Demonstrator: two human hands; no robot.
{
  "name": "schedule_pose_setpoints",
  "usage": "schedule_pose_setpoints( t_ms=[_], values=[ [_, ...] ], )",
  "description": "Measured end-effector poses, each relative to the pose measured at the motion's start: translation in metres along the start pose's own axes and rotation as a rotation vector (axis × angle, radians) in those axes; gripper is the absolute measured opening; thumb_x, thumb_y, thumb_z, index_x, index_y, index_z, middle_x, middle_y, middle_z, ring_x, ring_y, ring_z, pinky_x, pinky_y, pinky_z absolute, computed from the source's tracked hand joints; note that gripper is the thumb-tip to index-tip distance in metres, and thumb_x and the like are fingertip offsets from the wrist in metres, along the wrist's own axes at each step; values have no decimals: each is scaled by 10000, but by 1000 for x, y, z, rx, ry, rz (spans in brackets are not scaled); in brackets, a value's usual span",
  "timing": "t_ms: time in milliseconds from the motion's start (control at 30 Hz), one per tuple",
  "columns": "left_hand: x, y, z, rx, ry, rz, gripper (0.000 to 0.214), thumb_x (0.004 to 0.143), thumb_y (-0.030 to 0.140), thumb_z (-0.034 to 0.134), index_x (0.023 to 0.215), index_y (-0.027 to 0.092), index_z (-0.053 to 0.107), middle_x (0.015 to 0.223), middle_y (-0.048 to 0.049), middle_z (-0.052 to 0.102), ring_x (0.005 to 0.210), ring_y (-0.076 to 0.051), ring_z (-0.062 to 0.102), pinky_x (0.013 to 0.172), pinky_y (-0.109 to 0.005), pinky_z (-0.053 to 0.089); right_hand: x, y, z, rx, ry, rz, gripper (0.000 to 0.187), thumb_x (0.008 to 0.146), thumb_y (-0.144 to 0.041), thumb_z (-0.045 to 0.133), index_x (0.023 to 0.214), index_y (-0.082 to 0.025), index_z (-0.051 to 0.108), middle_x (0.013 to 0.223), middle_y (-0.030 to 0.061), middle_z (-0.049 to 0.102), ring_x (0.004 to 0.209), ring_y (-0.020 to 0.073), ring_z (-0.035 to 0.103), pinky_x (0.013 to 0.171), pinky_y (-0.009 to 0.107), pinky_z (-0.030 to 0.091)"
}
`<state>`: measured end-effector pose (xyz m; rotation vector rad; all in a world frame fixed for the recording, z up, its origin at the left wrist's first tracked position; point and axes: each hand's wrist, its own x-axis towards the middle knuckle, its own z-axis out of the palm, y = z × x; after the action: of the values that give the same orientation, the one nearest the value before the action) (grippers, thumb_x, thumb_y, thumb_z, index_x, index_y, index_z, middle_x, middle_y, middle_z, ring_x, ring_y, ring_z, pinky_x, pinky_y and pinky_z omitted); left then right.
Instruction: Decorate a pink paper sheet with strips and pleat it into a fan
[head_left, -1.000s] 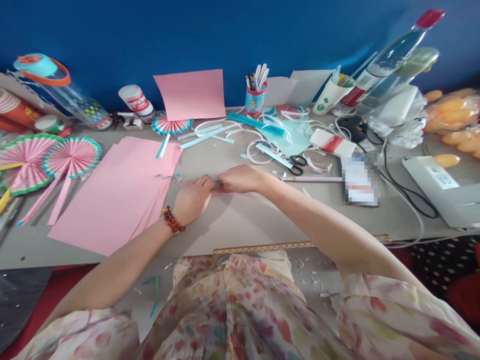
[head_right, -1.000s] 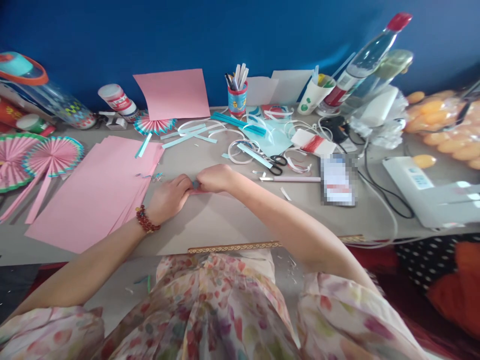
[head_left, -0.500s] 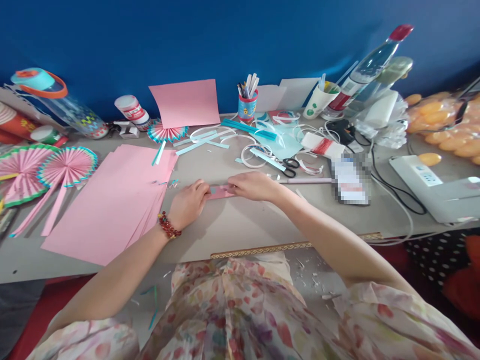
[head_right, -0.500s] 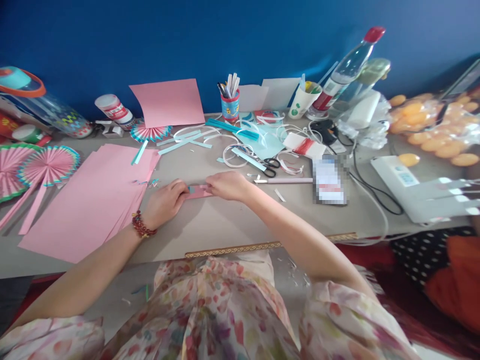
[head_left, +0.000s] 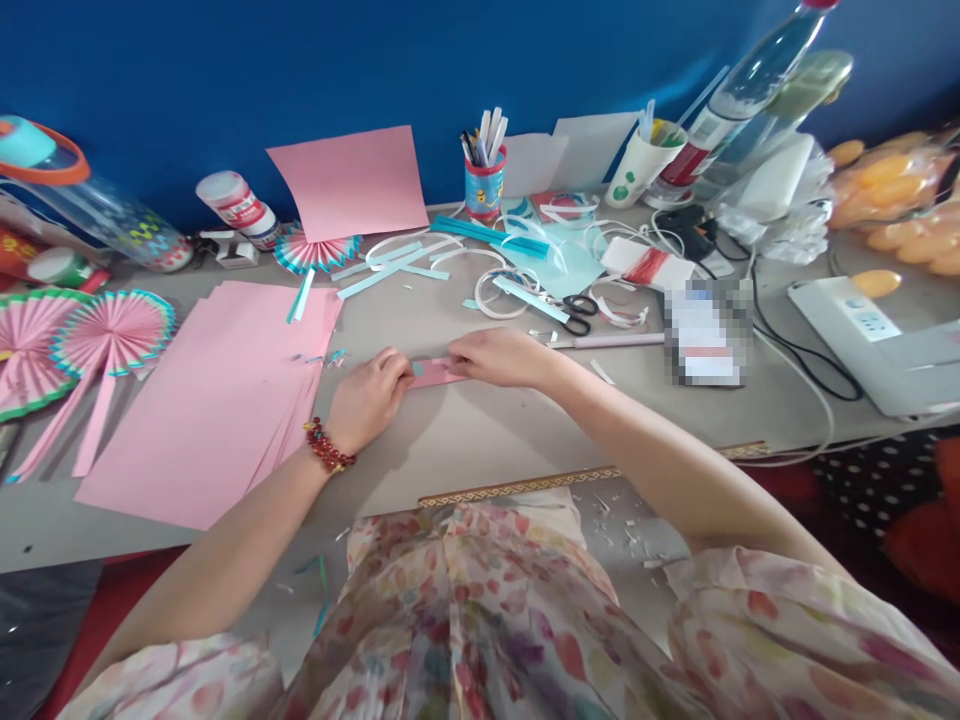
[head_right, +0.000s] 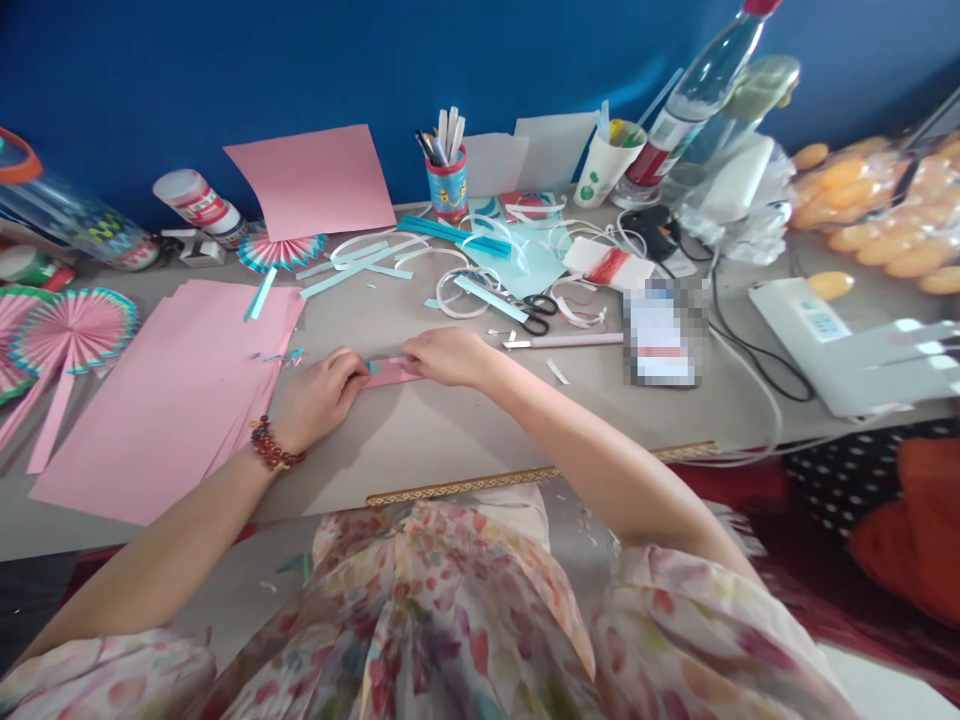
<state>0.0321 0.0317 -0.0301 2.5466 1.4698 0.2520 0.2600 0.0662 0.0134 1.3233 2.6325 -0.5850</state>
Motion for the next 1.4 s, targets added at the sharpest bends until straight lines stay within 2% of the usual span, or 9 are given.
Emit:
schedule_pose_setpoints(
  t_ms=[367,633,1167,1300,1400],
  values=[
    [0,1,-1,0,4,2,147,978,241,398,909,210,524,940,-52,615,831,-210,615,713,-310,425,0,1,17,-75,88,-18,351,1038,-372,366,1031,-161,646,1082,106,697,987,221,633,754,279,342],
    [0,2,-2,0,-4,0,145,982,257,402,909,214,520,945,-51,615,833,-208,620,712,-306,424,-1,6,26,-72,138,-57,310,1025,-373,413,1047,-158,635,1071,112,688,1002,224,621,796,283,351],
    [-3,-2,3,16,97,63,147,988,226,428,921,188,553,905,-40,605,766,-185,586,680,-299,428,-8,-4,36,-293,189,-45,285,1039,-310,373,1079,-157,610,1078,110,657,976,233,587,745,310,365],
    [-6,6,2,83,194,152,178,981,210,435,991,184,611,1011,-73,628,934,-222,573,826,-349,458,-9,-5,39,-335,222,-41,240,1022,-245,391,1085,-160,606,1061,116,662,959,239,593,732,320,373],
    [-8,18,4,139,179,304,217,972,226,464,1112,193,627,1116,-86,629,1051,-247,542,921,-387,447,-8,-6,40,-321,227,-41,210,1007,-226,424,1063,-163,616,1052,108,670,966,241,604,745,319,384]
  ],
)
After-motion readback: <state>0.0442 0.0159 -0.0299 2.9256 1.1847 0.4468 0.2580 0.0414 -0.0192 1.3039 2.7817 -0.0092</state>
